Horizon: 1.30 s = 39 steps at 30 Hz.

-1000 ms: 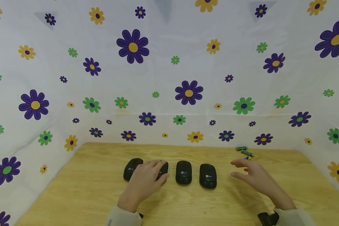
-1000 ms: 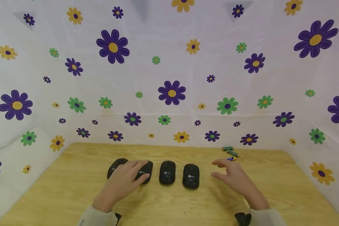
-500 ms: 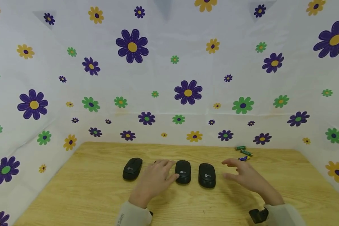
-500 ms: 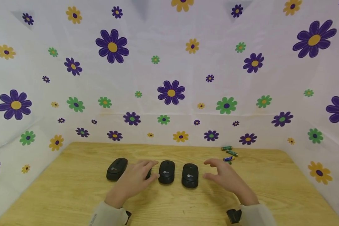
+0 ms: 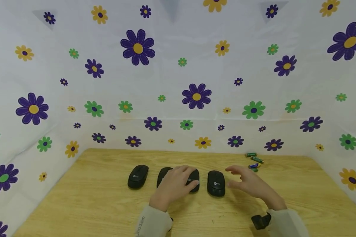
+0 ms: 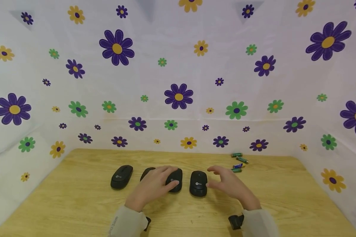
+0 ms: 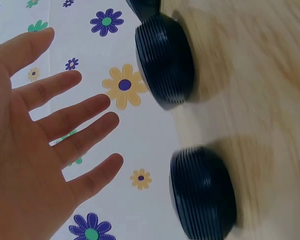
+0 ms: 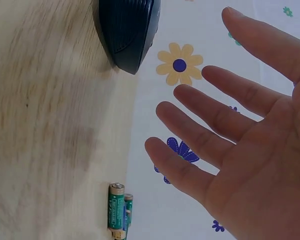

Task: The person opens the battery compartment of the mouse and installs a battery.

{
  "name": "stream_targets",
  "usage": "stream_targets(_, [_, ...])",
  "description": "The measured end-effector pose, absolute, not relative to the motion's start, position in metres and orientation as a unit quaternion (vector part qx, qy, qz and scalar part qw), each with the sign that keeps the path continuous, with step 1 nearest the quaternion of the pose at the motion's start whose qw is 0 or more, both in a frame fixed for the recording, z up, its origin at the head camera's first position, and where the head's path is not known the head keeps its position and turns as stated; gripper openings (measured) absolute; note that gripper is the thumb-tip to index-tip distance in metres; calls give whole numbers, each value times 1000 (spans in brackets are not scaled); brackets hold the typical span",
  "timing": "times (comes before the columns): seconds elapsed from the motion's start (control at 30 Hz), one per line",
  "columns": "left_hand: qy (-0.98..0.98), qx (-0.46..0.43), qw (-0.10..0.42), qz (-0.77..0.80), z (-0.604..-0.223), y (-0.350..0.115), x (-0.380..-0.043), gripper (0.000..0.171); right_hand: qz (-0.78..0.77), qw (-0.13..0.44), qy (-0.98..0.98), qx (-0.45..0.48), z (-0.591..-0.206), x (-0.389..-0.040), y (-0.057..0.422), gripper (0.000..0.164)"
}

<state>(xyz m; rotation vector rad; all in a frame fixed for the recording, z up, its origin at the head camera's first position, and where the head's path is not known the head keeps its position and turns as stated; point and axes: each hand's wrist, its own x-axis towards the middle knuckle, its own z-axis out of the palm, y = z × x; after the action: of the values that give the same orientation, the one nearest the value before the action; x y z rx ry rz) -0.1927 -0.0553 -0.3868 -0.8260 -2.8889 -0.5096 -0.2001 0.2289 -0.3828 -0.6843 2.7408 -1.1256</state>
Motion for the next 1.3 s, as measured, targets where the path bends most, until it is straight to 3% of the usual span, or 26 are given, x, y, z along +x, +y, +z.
stream_targets(0.8, [-947,-278,6,-160,-402,-17,-213,51,-397,75,891,-208,-394,-208,224,57])
stream_targets(1.3, [-947,-272,-71,-154,-402,-11,-225,66,-401,105,885,-211,-401,-212,222,72])
